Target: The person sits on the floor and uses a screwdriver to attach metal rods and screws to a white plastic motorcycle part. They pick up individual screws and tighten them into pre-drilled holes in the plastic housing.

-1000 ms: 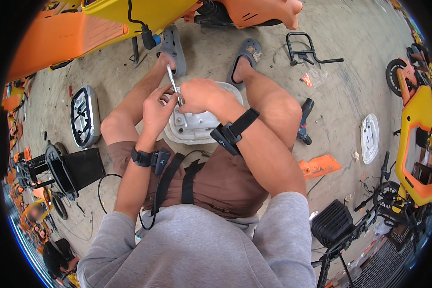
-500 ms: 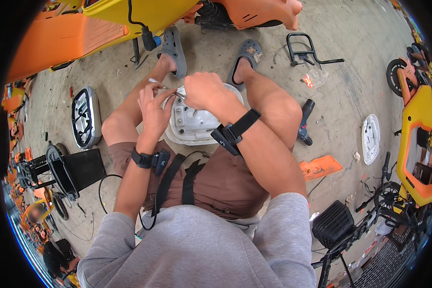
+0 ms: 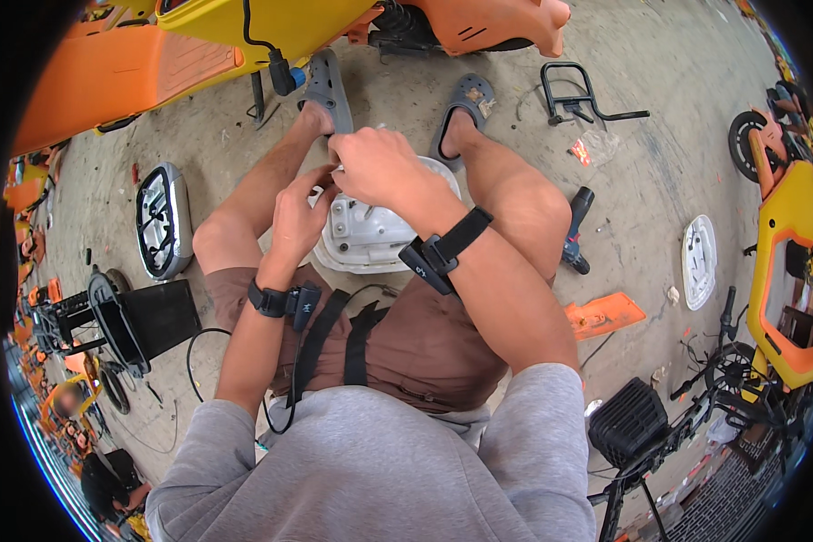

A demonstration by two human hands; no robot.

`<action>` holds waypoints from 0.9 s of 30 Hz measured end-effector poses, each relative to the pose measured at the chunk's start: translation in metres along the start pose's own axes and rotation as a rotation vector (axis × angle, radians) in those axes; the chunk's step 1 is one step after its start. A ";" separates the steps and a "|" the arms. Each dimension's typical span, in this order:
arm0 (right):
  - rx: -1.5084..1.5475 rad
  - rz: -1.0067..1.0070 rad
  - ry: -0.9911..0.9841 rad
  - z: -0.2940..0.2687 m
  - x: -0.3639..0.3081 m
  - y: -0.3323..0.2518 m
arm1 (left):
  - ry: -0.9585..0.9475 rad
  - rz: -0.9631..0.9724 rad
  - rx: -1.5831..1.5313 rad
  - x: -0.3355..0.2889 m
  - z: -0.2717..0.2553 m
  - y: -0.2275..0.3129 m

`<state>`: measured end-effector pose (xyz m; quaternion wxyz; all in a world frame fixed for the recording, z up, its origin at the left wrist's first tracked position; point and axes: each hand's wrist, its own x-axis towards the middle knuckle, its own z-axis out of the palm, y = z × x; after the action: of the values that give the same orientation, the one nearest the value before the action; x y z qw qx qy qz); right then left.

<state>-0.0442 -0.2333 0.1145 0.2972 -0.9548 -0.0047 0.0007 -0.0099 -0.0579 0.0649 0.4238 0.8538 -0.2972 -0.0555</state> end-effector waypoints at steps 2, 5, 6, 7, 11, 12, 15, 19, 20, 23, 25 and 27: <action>-0.065 0.020 0.026 0.004 0.001 0.003 | -0.006 0.109 0.086 0.001 -0.002 -0.005; -0.192 0.078 -0.135 0.003 0.004 0.008 | 0.072 0.272 0.221 0.002 -0.005 -0.003; -0.203 0.090 -0.190 -0.003 0.003 0.003 | 0.126 0.294 0.275 0.001 -0.005 -0.002; -0.214 0.103 -0.245 -0.006 0.002 0.000 | 0.180 0.316 0.330 0.001 -0.005 0.000; -0.174 0.125 -0.368 -0.005 0.002 -0.004 | 0.203 0.085 0.326 0.000 -0.004 0.011; -0.164 0.119 -0.376 -0.002 0.002 -0.006 | 0.122 0.004 0.182 -0.001 -0.004 0.005; -0.139 0.099 -0.417 -0.001 0.002 -0.008 | -0.018 -0.050 -0.049 -0.005 0.001 -0.003; -0.110 0.066 -0.436 0.000 0.000 -0.004 | -0.070 0.079 -0.060 -0.008 -0.001 0.005; -0.098 0.065 -0.420 0.000 0.000 -0.002 | -0.066 0.101 -0.065 -0.009 -0.001 0.007; -0.076 0.053 -0.346 0.003 0.001 0.003 | -0.104 0.100 -0.068 -0.010 0.000 0.007; -0.081 0.035 -0.264 0.005 0.001 0.003 | -0.088 0.117 -0.062 -0.011 0.003 -0.005; -0.069 0.038 -0.102 0.005 0.001 0.000 | -0.095 0.127 -0.033 -0.011 0.001 -0.011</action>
<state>-0.0436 -0.2309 0.1103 0.2632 -0.9632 -0.0016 0.0546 -0.0138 -0.0475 0.0545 0.4260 0.8225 -0.3696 -0.0740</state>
